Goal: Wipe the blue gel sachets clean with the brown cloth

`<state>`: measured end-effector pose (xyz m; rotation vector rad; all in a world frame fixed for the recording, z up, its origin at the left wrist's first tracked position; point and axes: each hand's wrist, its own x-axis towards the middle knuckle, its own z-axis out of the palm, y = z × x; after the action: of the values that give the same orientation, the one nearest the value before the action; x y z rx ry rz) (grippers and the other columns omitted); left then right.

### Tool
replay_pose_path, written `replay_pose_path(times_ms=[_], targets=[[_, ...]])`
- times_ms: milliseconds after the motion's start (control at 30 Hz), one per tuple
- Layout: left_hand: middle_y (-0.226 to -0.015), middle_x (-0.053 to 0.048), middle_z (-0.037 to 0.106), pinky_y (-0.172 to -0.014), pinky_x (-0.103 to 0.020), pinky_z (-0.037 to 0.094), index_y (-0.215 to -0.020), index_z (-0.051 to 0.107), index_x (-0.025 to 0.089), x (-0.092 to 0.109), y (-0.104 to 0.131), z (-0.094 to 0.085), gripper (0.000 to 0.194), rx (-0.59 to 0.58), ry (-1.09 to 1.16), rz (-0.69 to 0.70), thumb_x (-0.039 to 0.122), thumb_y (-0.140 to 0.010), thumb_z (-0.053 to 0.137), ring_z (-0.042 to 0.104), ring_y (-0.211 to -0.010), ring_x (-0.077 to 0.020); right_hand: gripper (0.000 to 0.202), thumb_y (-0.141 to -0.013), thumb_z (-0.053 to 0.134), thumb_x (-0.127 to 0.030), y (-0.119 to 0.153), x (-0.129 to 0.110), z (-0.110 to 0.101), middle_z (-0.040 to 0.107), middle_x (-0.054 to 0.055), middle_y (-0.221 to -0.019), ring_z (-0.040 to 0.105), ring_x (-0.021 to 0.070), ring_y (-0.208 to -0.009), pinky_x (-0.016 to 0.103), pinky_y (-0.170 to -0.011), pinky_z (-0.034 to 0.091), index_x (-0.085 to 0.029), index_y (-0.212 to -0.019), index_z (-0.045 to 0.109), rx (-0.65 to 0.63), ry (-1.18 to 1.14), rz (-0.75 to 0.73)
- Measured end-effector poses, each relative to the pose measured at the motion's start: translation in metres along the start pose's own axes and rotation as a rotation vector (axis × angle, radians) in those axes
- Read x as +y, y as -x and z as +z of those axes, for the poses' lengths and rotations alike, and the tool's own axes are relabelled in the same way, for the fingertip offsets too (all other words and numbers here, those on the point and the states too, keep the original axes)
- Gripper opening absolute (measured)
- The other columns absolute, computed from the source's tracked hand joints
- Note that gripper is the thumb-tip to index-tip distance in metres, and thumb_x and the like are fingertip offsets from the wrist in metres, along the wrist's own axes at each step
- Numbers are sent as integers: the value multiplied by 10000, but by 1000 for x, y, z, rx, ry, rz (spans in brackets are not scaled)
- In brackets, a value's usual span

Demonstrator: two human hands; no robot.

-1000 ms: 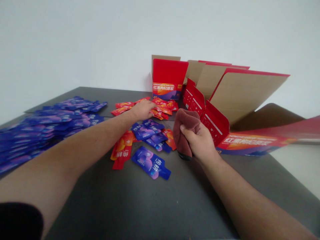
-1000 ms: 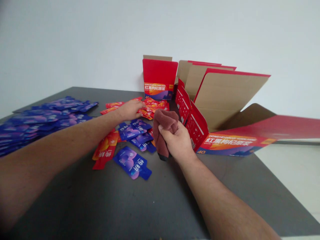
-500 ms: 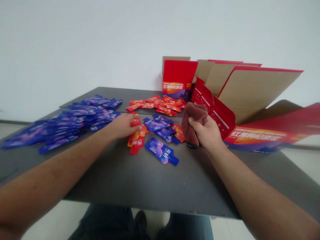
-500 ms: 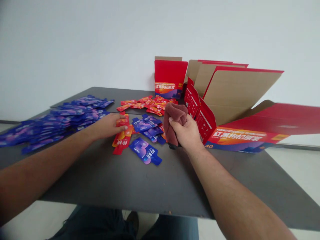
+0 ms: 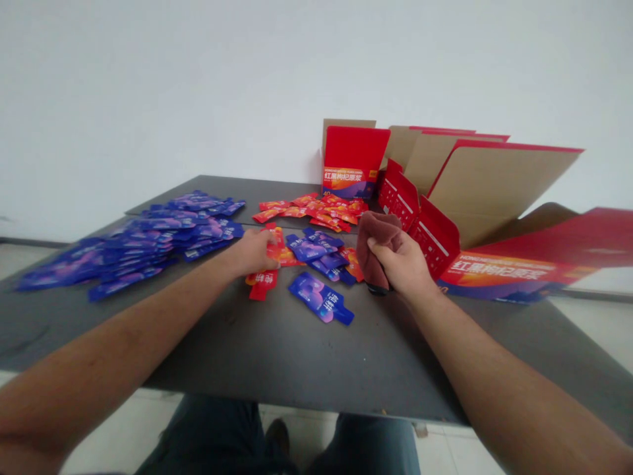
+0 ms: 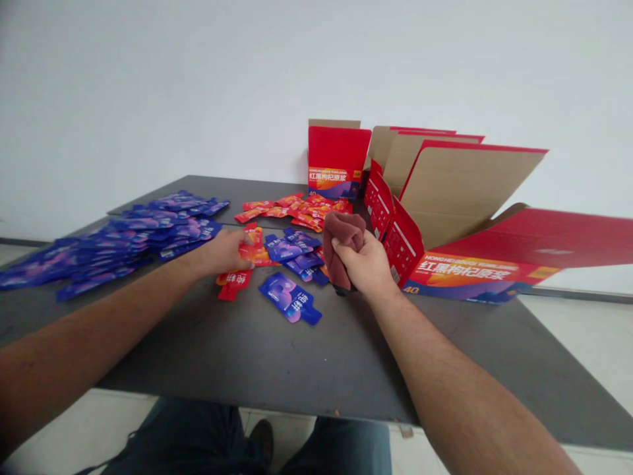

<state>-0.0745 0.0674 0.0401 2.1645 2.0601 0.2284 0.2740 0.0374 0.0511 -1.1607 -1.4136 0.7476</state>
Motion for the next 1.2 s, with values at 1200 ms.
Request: replay_pose_path(times_ms=[1200], targets=[[-772,-104,799,-700,-401,677,-802,716,146,-8,-69,-48,263,41,952,-516,119,-681,948,782,-698,-260,387,-831,789,-458,-2,6,-1,822,75,-1050,779,303,-984,439,-845,604,-207,-1120,732,-81,-77,-52]])
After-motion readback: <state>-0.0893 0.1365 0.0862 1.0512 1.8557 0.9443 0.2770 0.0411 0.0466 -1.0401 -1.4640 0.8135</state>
